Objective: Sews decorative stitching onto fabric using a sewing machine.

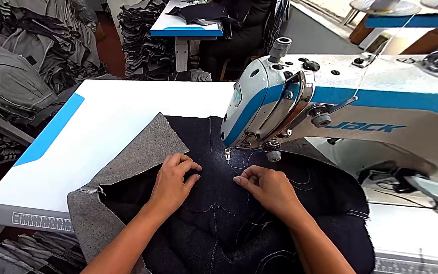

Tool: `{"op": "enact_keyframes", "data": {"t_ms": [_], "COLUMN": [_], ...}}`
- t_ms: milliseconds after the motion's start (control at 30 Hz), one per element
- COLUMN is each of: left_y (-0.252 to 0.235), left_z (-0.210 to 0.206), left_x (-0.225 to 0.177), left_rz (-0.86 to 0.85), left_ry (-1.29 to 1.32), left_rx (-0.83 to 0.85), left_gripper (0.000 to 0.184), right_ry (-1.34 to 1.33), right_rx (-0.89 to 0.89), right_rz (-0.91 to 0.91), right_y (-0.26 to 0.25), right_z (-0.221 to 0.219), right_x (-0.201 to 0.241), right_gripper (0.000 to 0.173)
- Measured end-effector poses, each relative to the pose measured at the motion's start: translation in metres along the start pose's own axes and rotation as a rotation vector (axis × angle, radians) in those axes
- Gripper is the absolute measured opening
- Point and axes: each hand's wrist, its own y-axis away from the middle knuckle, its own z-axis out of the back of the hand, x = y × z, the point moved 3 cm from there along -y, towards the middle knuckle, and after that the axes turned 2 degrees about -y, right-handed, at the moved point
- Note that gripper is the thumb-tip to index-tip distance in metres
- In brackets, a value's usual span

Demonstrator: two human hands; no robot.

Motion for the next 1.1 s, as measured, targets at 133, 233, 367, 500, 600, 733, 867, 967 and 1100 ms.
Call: {"op": "enact_keyframes", "data": {"t_ms": [133,233,367,500,600,733,867,967,1100], "left_y": [-0.006,-0.005,0.004,0.008,0.009,0.008,0.010,0.010,0.009], "left_z": [-0.018,-0.043,-0.059,-0.059,-0.059,-0.059,-0.060,-0.060,-0.059], "left_x": [-0.039,-0.053,-0.046,-0.043,-0.043,-0.044,-0.044,-0.045,-0.046], "left_rz": [-0.088,-0.098,-0.092,-0.093,-0.080,-0.060,-0.074,-0.074,-0.033], "left_ry": [0.058,-0.088,-0.337,-0.380,-0.396,-0.428,-0.446,-0.452,-0.451], "left_rx": [0.092,0.384,0.518,0.452,0.452,0.460,0.427,0.415,0.452], "left_gripper": [0.020,0.057,0.081,0.085,0.087,0.088,0.091,0.092,0.092], "right_ry": [0.006,0.008,0.016,0.007,-0.133,-0.222,-0.040,0.016,-0.001], "right_rx": [-0.016,-0.023,-0.065,-0.079,-0.080,-0.279,-0.408,-0.274,-0.159], "right_rz": [0.013,0.006,0.024,0.027,-0.014,-0.032,0.194,0.453,0.622], "right_y": [0.001,0.002,0.004,0.004,0.006,0.021,0.037,0.042,0.042], "right_z": [0.000,0.000,-0.003,-0.005,0.000,0.025,0.034,0.015,-0.010], "right_x": [0.000,0.002,0.000,-0.002,-0.008,-0.026,-0.018,-0.010,-0.022], "right_gripper": [0.022,0.021,0.023,0.022,0.019,0.024,0.025,0.027,0.031]}}
